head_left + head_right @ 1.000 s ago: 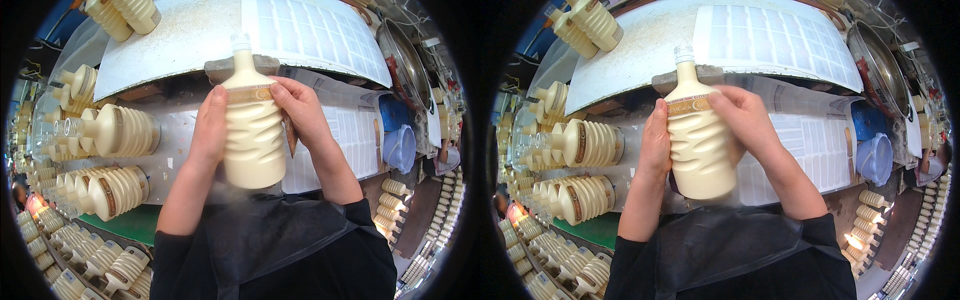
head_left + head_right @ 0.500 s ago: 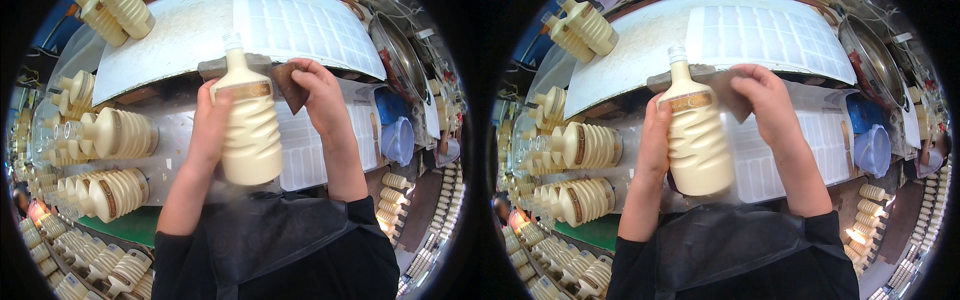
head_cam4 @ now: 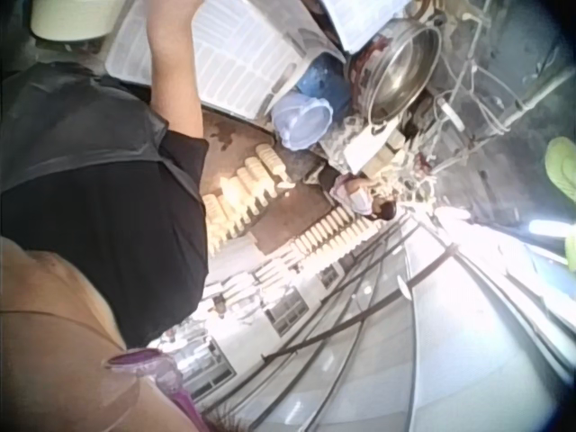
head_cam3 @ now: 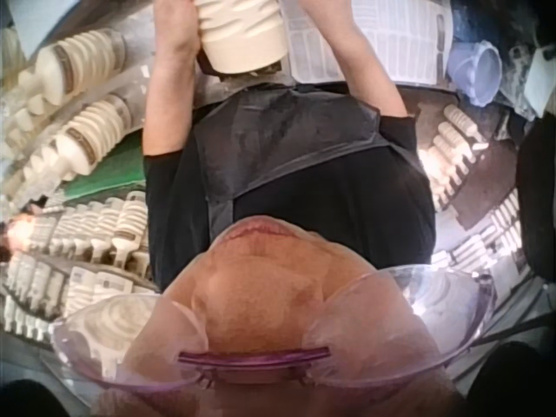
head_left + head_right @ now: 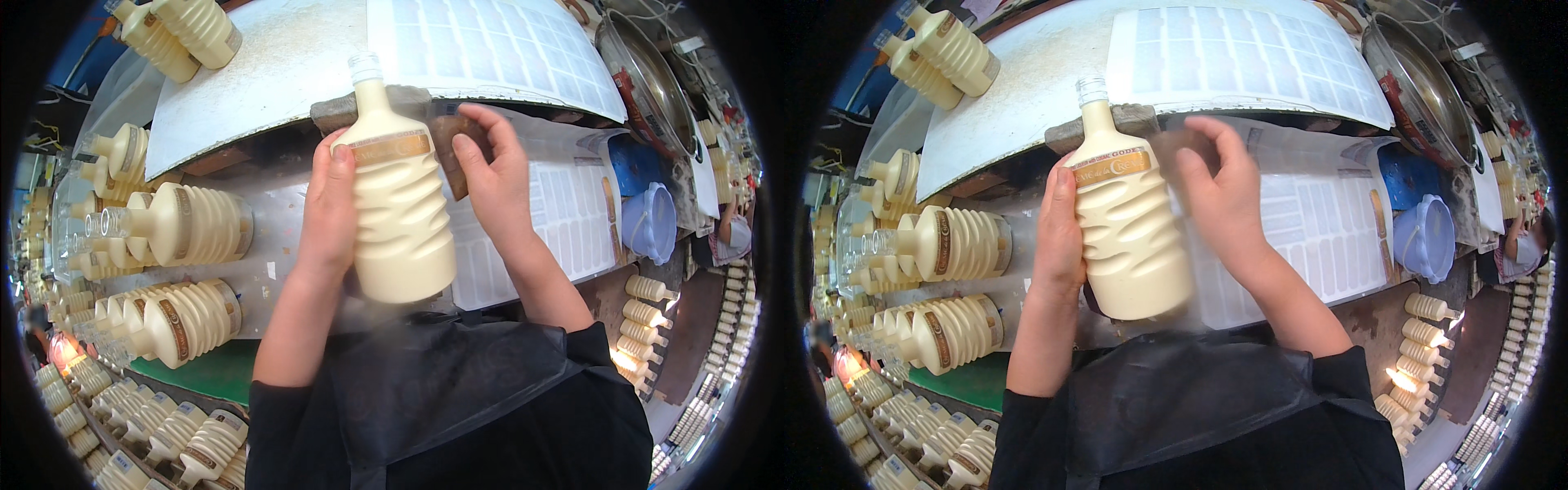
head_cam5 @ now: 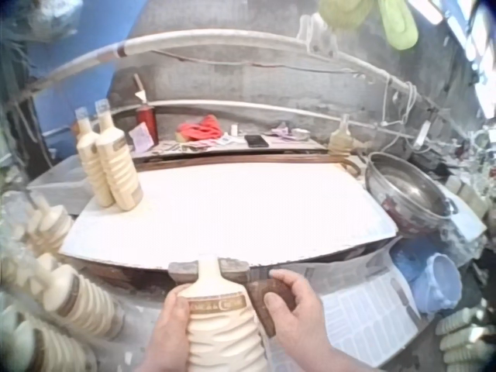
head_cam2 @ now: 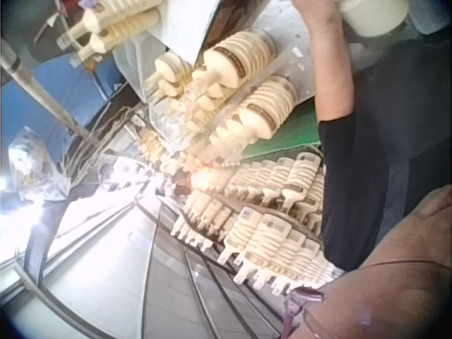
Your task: The person applies adhesive labels to cream-colored plastic bottles on a production line. They peel each label from a sheet, wrap it around the bottle, smooth it by hand, and place the labeled bottle on a nearby tray. The process repeats for multiple bottles.
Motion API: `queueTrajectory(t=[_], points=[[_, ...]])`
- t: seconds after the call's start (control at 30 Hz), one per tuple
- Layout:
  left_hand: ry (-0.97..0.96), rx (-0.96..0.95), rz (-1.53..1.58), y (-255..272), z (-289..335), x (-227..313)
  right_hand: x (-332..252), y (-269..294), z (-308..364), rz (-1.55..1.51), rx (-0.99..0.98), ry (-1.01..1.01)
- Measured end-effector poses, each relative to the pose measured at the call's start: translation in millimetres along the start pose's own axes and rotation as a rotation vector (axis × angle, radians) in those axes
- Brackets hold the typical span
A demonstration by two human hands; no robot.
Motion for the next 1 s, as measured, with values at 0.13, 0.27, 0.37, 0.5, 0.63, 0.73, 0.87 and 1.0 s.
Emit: queueTrajectory(t=[0.13, 0.27, 0.37, 0.5, 0.63, 0.73, 0.87, 1.0], points=[[0.007, -0.004, -0.03, 0.4, -0.2, 2.0, -43.9, -2.2, 14.6, 0.09, 0.027, 0.522], [0.038, 0.017, 0.025, 0.5, -1.3, 1.7, -88.0, -20.4, 44.1, 0.106, -0.124, 1.018], [0.018, 0.01, 0.062, 0.4, 0.9, 3.1, -102.9, -26.0, 44.8, 0.244, -0.1, 1.057], [0.061, 0.023, 0.085, 3.9, -2.6, 0.4, -115.6, -45.5, 59.9, 0.383, -0.256, 1.135], [0.17, 0.029, 0.174, 6.7, -2.7, -2.6, -119.0, -47.4, 43.6, 0.307, -0.268, 0.987], [0.124, 0.033, 0.149, 3.2, 0.7, 0.6, -91.7, -32.7, -4.3, -0.014, -0.093, 0.326], [0.033, 0.046, -0.089, 1.7, -0.9, 2.7, -69.7, -47.8, -6.8, -0.009, -0.19, 0.318], [0.06, 0.046, -0.029, 6.2, -7.4, -3.4, -37.1, -38.9, -13.0, 0.056, -0.056, 0.295]])
Point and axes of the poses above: each hand's wrist, its own z-axis away from the middle knuckle, its own y-axis out of the back of the hand, x = y × z, the point moved 6 cm from there along -z, towards the middle knuckle, and after that the axes turned 14 degrees about x, right-handed, at the moved point
